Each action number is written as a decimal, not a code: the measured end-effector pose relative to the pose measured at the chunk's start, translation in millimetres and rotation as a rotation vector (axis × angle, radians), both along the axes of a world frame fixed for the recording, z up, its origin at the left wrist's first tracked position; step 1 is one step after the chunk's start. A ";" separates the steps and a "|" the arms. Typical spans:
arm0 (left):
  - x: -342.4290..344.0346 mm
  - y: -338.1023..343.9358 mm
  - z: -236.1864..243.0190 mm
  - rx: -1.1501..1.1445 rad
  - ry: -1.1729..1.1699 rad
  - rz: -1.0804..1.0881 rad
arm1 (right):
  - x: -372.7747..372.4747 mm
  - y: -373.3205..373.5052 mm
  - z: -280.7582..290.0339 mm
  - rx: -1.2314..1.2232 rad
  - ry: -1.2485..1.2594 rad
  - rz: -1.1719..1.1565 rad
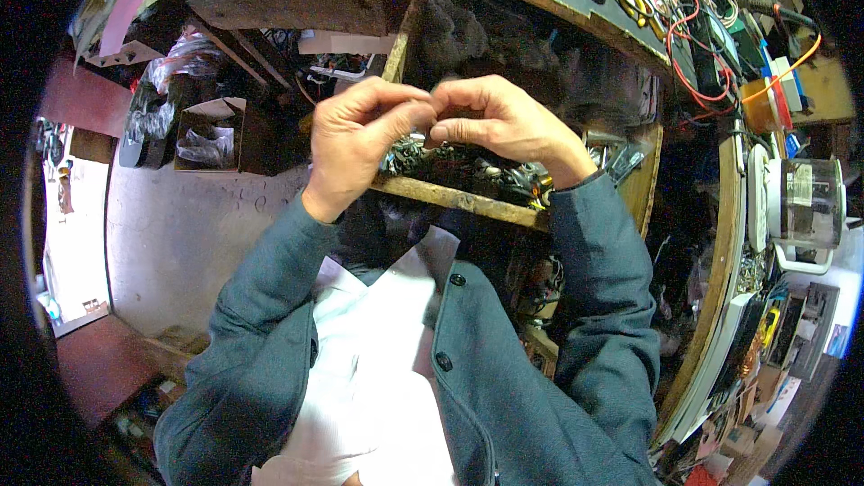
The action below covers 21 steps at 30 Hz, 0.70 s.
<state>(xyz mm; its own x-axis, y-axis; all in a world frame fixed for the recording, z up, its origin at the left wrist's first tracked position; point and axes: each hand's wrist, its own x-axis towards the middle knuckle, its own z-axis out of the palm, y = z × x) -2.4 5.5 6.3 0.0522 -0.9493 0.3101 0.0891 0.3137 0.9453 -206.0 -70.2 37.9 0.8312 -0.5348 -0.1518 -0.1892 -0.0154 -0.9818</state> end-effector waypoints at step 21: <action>10.5 -5.6 -9.6 0.114 0.519 0.146 | -1.7 -4.1 -7.8 -0.536 0.418 0.146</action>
